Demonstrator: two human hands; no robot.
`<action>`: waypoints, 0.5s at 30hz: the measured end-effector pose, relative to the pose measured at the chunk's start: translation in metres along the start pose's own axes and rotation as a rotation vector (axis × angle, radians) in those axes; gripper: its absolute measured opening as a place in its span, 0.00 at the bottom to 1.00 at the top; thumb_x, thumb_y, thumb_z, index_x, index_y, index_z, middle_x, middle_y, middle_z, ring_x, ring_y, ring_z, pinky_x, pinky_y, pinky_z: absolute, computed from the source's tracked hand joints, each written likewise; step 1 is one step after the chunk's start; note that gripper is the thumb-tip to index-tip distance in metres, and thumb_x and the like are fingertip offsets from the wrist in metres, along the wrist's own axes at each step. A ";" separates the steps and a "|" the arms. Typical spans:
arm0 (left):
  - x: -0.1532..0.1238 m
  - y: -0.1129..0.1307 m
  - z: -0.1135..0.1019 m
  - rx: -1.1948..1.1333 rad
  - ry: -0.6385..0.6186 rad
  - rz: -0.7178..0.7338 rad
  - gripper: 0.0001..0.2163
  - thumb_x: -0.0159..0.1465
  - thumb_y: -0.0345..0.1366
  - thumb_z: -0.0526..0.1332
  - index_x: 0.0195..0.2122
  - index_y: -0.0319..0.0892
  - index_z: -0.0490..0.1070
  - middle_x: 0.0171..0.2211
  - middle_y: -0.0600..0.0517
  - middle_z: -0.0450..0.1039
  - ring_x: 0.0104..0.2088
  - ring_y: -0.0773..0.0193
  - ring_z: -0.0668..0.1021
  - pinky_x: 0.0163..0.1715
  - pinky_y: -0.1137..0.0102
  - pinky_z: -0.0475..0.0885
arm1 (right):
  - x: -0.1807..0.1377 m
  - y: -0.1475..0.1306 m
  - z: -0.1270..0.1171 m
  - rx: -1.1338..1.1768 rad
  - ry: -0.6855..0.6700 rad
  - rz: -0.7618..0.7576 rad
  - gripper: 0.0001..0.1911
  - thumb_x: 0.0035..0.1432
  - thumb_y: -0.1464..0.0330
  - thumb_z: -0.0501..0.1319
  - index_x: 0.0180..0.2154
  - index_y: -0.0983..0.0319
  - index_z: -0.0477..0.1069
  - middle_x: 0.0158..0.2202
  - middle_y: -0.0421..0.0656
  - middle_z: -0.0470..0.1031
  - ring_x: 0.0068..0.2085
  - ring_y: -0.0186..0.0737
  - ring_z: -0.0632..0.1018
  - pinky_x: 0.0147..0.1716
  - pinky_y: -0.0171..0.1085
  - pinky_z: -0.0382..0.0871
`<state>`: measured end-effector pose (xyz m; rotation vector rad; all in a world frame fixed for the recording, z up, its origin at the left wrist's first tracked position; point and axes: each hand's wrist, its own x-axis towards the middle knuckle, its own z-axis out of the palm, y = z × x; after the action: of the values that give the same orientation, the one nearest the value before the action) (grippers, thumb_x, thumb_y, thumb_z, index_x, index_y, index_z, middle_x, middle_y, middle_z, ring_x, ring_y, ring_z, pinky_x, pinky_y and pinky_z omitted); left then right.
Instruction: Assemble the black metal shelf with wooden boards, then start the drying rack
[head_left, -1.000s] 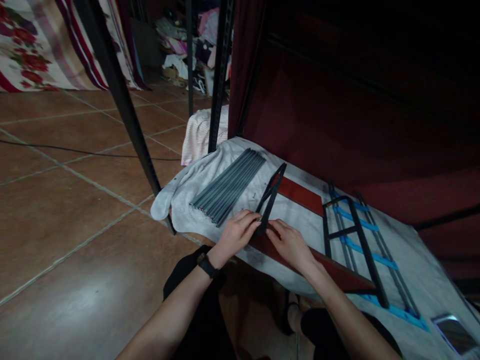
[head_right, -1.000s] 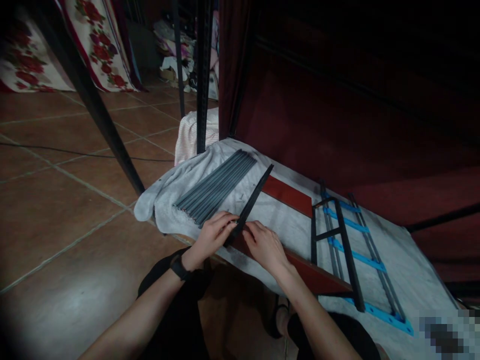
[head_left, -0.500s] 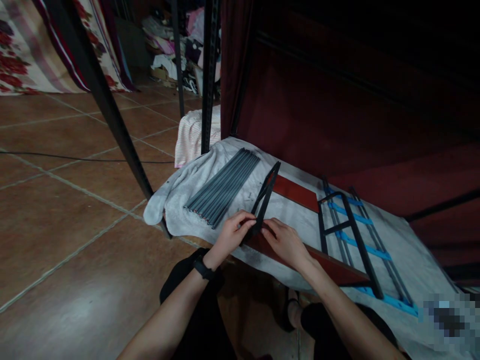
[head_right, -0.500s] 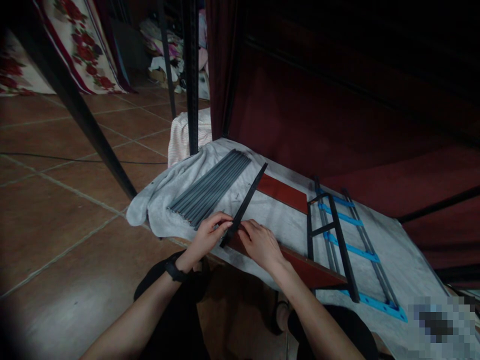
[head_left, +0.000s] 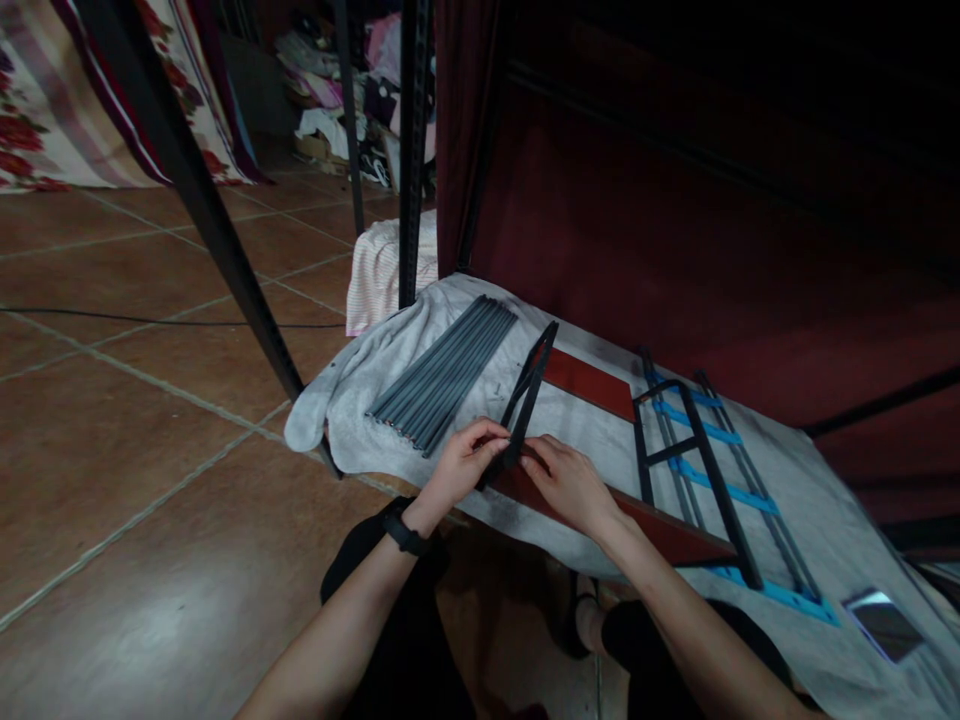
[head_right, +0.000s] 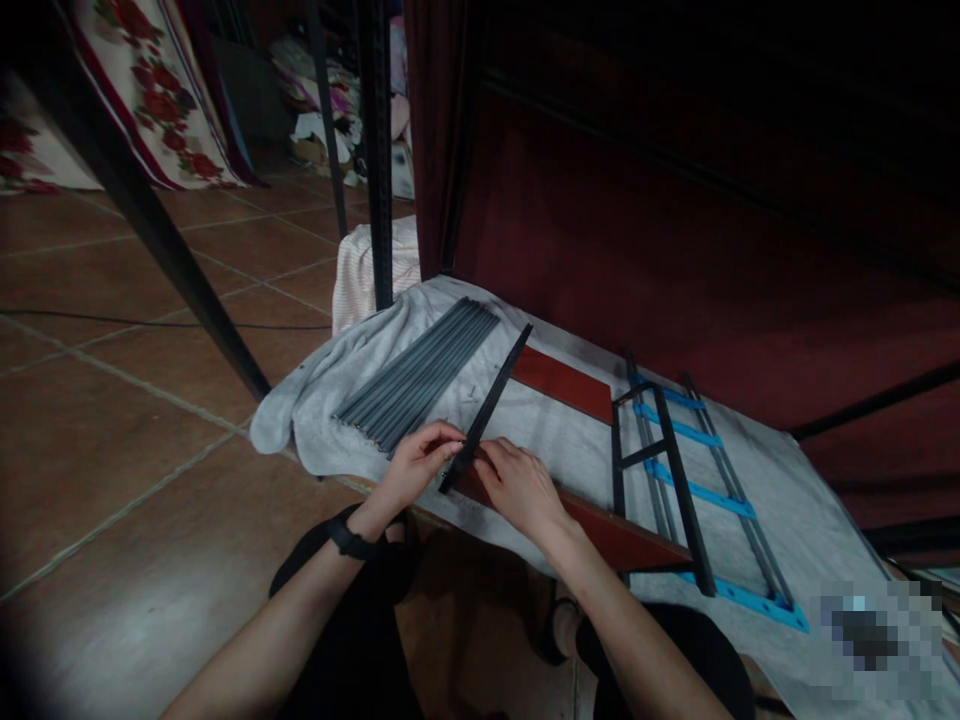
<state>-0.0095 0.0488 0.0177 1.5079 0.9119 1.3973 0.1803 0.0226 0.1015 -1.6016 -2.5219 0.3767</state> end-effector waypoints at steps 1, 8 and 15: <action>0.000 0.000 0.000 -0.009 -0.006 0.006 0.07 0.67 0.40 0.65 0.38 0.42 0.79 0.35 0.50 0.78 0.38 0.62 0.78 0.42 0.69 0.73 | 0.000 0.001 0.001 -0.002 0.003 -0.002 0.15 0.75 0.66 0.53 0.55 0.58 0.74 0.51 0.45 0.80 0.51 0.45 0.81 0.51 0.41 0.71; 0.001 0.000 0.001 -0.114 -0.012 -0.069 0.10 0.65 0.43 0.67 0.40 0.41 0.79 0.35 0.50 0.78 0.36 0.62 0.78 0.41 0.69 0.73 | -0.004 0.006 0.005 0.012 0.053 0.003 0.17 0.75 0.64 0.53 0.59 0.58 0.72 0.55 0.46 0.80 0.52 0.46 0.81 0.54 0.44 0.72; 0.002 -0.004 0.001 -0.147 -0.017 -0.087 0.10 0.63 0.43 0.69 0.37 0.41 0.80 0.33 0.51 0.78 0.36 0.62 0.78 0.40 0.69 0.72 | -0.003 0.005 0.005 -0.026 0.049 -0.021 0.15 0.75 0.65 0.53 0.55 0.58 0.74 0.52 0.46 0.80 0.50 0.46 0.81 0.53 0.44 0.72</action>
<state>-0.0085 0.0524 0.0144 1.3531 0.8351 1.3564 0.1851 0.0211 0.0951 -1.5728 -2.5155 0.2999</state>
